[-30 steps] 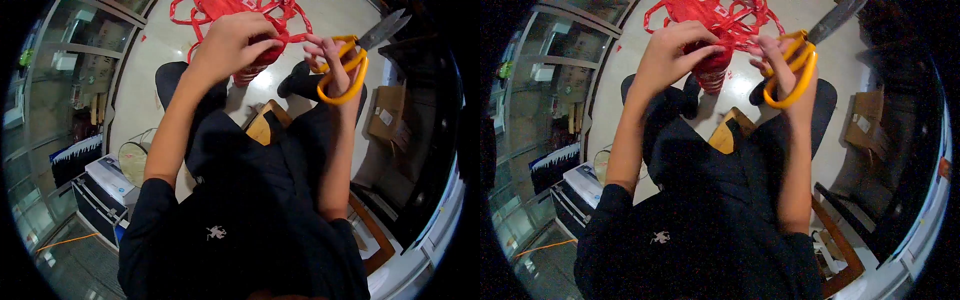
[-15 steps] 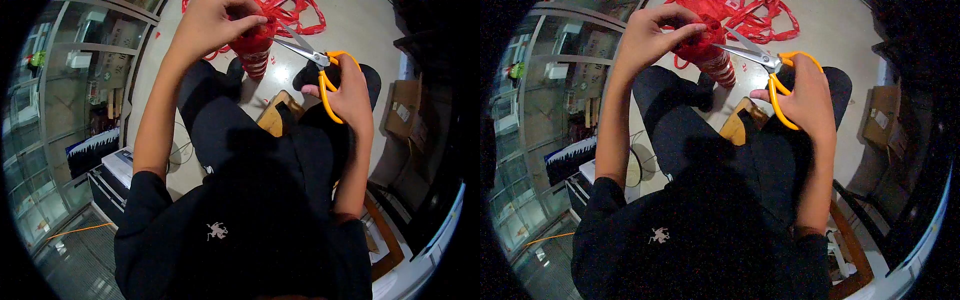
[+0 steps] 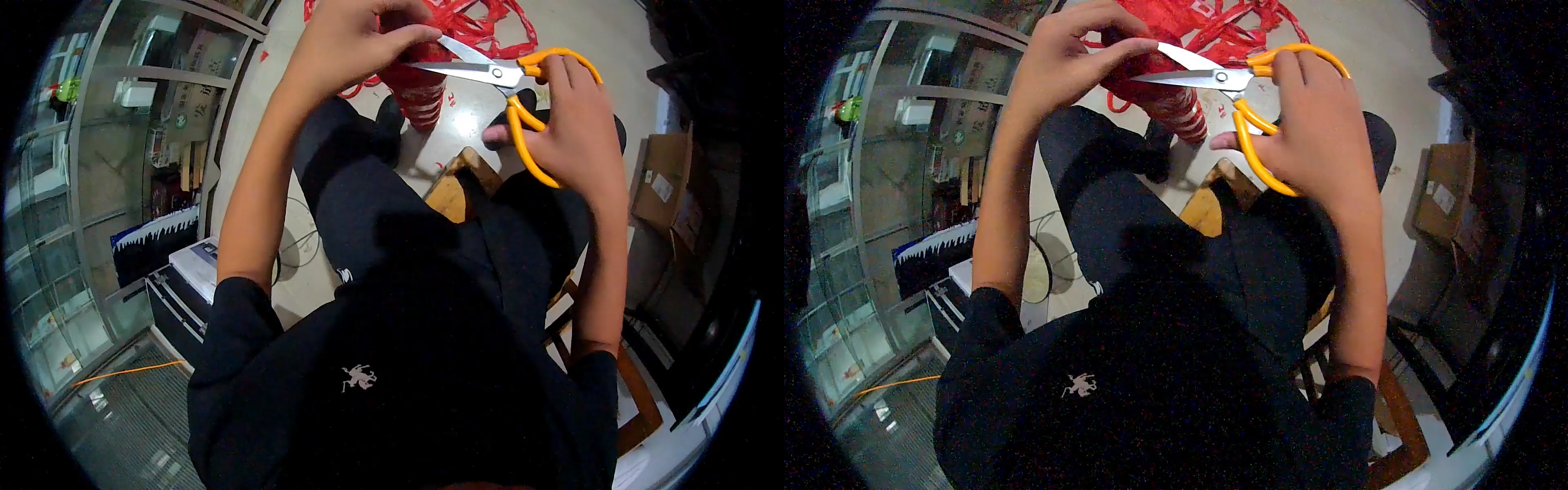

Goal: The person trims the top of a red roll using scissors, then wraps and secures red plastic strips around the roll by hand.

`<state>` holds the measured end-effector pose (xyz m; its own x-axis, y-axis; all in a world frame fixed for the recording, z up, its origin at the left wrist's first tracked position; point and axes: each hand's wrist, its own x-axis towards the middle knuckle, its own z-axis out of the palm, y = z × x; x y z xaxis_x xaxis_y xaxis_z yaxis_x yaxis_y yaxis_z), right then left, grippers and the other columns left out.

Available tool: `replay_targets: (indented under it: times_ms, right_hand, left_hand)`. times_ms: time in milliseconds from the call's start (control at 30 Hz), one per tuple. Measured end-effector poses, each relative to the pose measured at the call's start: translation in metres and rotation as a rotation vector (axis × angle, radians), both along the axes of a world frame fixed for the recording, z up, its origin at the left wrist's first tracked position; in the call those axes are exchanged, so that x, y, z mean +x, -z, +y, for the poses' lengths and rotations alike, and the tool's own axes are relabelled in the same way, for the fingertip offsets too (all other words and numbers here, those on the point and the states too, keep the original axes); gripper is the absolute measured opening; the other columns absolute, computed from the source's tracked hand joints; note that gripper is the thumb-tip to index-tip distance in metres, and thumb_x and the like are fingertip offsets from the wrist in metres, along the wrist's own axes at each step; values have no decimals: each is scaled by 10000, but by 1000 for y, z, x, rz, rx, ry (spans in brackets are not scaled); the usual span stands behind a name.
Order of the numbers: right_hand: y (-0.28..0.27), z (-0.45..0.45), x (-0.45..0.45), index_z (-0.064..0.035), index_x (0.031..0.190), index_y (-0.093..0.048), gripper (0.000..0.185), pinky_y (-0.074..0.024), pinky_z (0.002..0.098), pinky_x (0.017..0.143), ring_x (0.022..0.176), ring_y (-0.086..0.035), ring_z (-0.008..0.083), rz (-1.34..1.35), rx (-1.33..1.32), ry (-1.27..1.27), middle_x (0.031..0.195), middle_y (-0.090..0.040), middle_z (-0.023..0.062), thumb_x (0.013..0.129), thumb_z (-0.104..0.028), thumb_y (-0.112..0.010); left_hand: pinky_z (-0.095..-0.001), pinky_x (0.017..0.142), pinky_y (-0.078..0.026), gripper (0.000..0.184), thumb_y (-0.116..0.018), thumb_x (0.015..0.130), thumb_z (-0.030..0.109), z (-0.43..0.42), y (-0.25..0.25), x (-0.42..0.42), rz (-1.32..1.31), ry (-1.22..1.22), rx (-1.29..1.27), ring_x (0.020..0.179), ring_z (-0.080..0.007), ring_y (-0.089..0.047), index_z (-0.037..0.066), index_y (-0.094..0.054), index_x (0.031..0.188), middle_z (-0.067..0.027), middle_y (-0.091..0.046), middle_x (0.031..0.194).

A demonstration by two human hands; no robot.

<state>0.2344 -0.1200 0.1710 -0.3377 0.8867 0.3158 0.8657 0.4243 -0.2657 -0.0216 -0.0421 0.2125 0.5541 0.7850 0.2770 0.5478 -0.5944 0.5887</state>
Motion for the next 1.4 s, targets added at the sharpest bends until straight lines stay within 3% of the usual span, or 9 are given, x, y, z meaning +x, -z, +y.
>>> replay_targets:
  times_ms: [400, 667, 867, 933, 1033, 1133, 1200, 1267, 1400]
  right_hand:
    - [-2, 14, -8, -53, 1123, -594, 612, -542, 445, 716, 820, -679, 344, -153, -102, 69, 880, -685, 174, 753, -515, -747]
    - [-4, 21, -12, -70, 1134, -613, 607, -544, 445, 716, 825, -684, 339, -184, 57, 29, 877, -694, 165, 735, -504, -758]
    - [-4, 22, -9, -86, 1178, -592, 614, -548, 444, 713, 852, -687, 329, -183, -148, 58, 922, -699, 158, 737, -478, -763]
    - [0, 21, -9, -90, 1109, -609, 548, -549, 438, 712, 830, -691, 324, -122, 2, 23, 885, -700, 149, 739, -462, -765]
    - [-4, 20, -13, -99, 1072, -615, 514, -551, 436, 701, 836, -695, 310, -143, -69, 33, 888, -703, 146, 737, -458, -768]
    - [-5, 23, -11, -91, 1103, -586, 619, -534, 394, 654, 762, -686, 288, -185, -190, 52, 872, -689, 113, 733, -552, -770]
    - [-8, 22, -11, -98, 1094, -594, 594, -538, 425, 658, 801, -685, 308, -180, -200, 46, 900, -690, 133, 725, -529, -771]
    - [-6, 20, -9, -105, 1085, -602, 570, -543, 455, 661, 839, -685, 329, -177, -206, 52, 928, -692, 152, 718, -507, -772]
    - [-2, 16, -9, -30, 1133, -579, 791, -537, 445, 745, 894, -668, 351, -167, -42, 5, 966, -675, 185, 645, -621, -777]
  left_hand:
    - [-311, 630, -479, 114, -744, 771, 61, -2, 6, -6, -18, -29, 28, 720, -220, -633, 12, -705, 867, -91, -684, 791]
    - [-293, 642, -493, 101, -728, 795, 46, -2, 14, -3, -101, 2, -11, 721, -209, -651, -5, -701, 878, -108, -687, 804]
    - [-288, 636, -492, 103, -723, 798, 34, -6, 10, -5, -136, -35, -76, 718, -191, -653, -12, -696, 886, -110, -685, 803]
    - [-288, 631, -491, 108, -724, 798, 35, -7, 9, -4, -130, -29, -65, 714, -188, -654, -12, -695, 891, -109, -686, 802]
    - [-291, 624, -491, 119, -729, 798, 41, -9, 8, -3, -108, -11, -85, 701, -188, -653, -16, -692, 896, -102, -689, 809]
    - [-287, 626, -486, 120, -734, 800, 47, -1, 21, -6, -110, 50, -13, 709, -187, -650, -17, -692, 894, -97, -689, 811]
    - [-271, 743, -520, 165, -751, 828, 121, 1, 28, -9, -74, 99, 99, 796, -141, -666, 3, -724, 940, -75, -700, 857]
    - [-268, 742, -516, 162, -748, 830, 119, 1, 32, -8, -77, 103, 93, 795, -139, -663, 3, -724, 940, -75, -700, 861]
    - [-256, 726, -505, 149, -739, 832, 105, -5, 30, -5, -95, 96, 87, 788, -135, -654, 3, -724, 939, -74, -701, 868]
